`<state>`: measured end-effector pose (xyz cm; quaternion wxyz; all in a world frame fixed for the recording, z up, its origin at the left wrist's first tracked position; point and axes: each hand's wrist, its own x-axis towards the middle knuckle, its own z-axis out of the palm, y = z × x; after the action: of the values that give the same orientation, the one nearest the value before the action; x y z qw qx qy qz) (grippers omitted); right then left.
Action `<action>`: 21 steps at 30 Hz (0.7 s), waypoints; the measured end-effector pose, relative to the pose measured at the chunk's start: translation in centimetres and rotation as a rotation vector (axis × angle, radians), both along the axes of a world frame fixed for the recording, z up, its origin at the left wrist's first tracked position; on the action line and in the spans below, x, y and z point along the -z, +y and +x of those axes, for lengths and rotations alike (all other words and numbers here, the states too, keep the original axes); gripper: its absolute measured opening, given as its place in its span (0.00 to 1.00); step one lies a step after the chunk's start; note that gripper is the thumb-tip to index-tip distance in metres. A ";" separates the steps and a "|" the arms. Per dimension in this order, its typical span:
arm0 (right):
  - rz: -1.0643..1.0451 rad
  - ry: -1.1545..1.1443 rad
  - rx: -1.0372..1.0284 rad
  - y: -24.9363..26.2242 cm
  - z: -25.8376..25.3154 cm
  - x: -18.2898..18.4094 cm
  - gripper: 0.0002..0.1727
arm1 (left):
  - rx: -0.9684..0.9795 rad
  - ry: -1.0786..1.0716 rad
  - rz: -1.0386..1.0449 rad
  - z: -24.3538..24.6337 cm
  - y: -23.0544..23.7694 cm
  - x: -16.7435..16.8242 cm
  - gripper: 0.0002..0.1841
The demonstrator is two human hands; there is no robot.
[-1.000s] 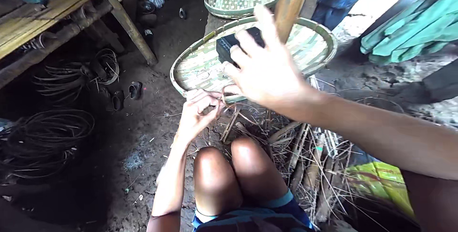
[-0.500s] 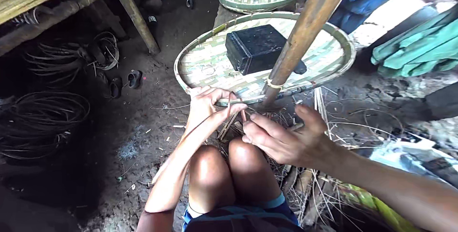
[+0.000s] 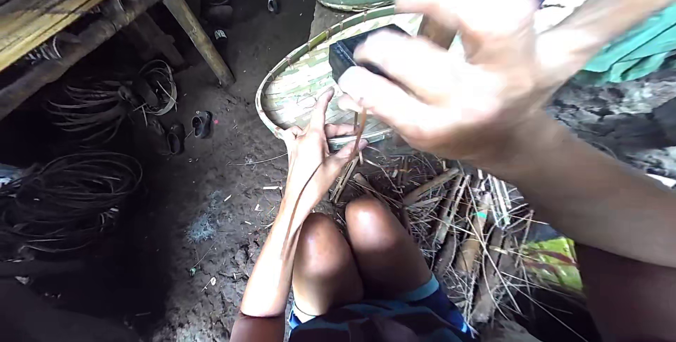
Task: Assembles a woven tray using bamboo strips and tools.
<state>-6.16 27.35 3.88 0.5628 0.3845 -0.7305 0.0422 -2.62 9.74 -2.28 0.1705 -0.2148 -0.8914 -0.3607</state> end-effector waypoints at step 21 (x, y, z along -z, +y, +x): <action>-1.600 -1.159 -1.256 -2.2 5.1 7.5 0.30 | 0.117 0.031 -0.309 -2.0 -0.5 0.0 0.16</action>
<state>-1.08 25.13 -3.57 0.1072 0.1375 -0.3247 0.9296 -4.61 9.20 -2.28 0.1281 -0.2953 -0.9195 -0.2254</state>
